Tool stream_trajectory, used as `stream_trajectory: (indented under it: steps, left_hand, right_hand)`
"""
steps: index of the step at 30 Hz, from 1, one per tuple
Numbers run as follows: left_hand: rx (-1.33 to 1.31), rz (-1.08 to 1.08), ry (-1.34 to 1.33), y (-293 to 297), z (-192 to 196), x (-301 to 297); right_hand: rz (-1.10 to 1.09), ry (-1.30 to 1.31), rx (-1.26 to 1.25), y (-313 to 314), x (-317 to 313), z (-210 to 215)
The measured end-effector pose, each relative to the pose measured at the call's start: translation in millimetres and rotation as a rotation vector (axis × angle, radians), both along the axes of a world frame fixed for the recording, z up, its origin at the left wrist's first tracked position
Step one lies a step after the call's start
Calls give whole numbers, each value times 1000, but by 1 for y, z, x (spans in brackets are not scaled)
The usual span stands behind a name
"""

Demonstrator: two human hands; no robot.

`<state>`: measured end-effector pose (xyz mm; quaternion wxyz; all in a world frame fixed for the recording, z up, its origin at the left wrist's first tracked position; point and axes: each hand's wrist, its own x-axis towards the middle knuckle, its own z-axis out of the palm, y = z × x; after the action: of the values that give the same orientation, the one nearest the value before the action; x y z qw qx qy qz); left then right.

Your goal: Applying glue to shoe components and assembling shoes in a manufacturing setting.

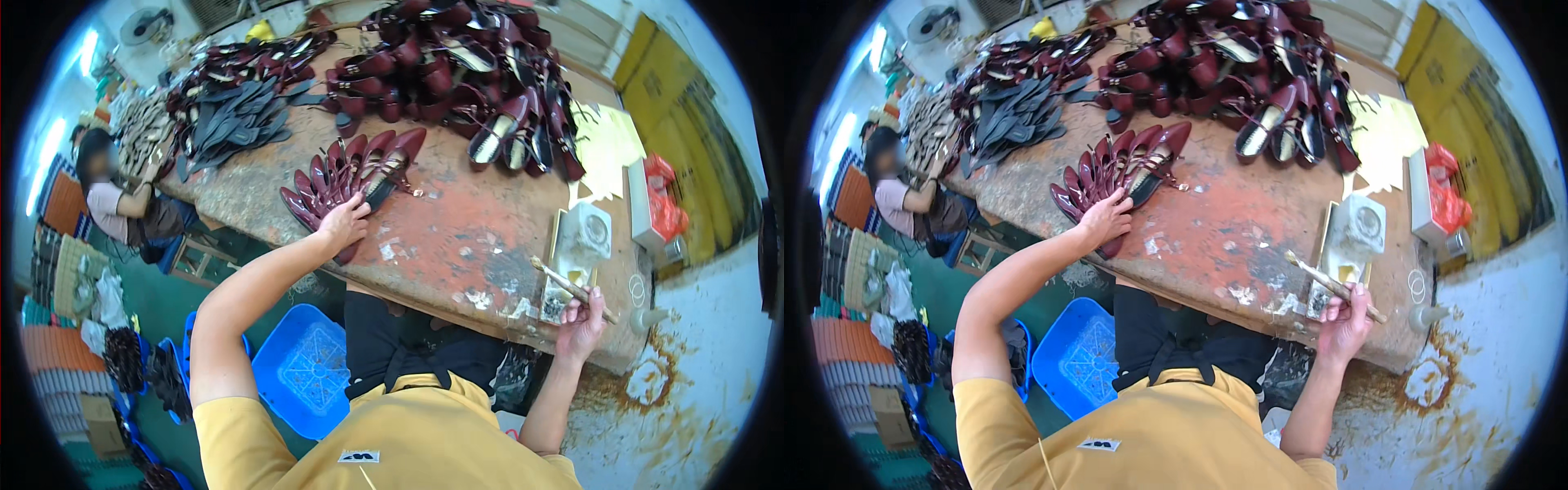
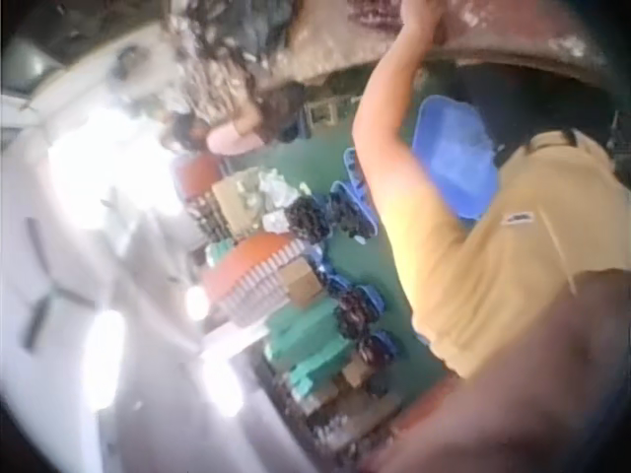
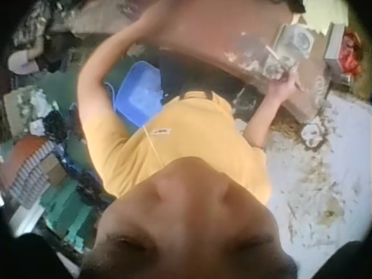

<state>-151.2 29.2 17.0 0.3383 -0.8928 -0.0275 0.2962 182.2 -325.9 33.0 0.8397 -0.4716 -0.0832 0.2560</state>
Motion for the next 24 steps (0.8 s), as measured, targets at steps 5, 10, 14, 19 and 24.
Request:
stream_trajectory:
  steps: [5, 10, 14, 19, 24]
  left_hand:
    - [-118, 69, 69, 2, 40, 26]
    - [-266, 385, -1145, 19, 32, 81]
    - [16, 571, -953, 67, -6, 114]
    - [98, 574, -966, 91, -7, 114]
    - [-10, 405, -1197, 80, 24, 140]
  right_hand:
    - [-154, 18, -47, -52, 28, -20]
    - [-184, 83, 58, -68, 44, -37]
    - [-208, -99, -72, -71, 48, -30]
    - [-298, -233, -251, -75, 66, -30]
    - [-243, -575, -611, -76, 77, -31]
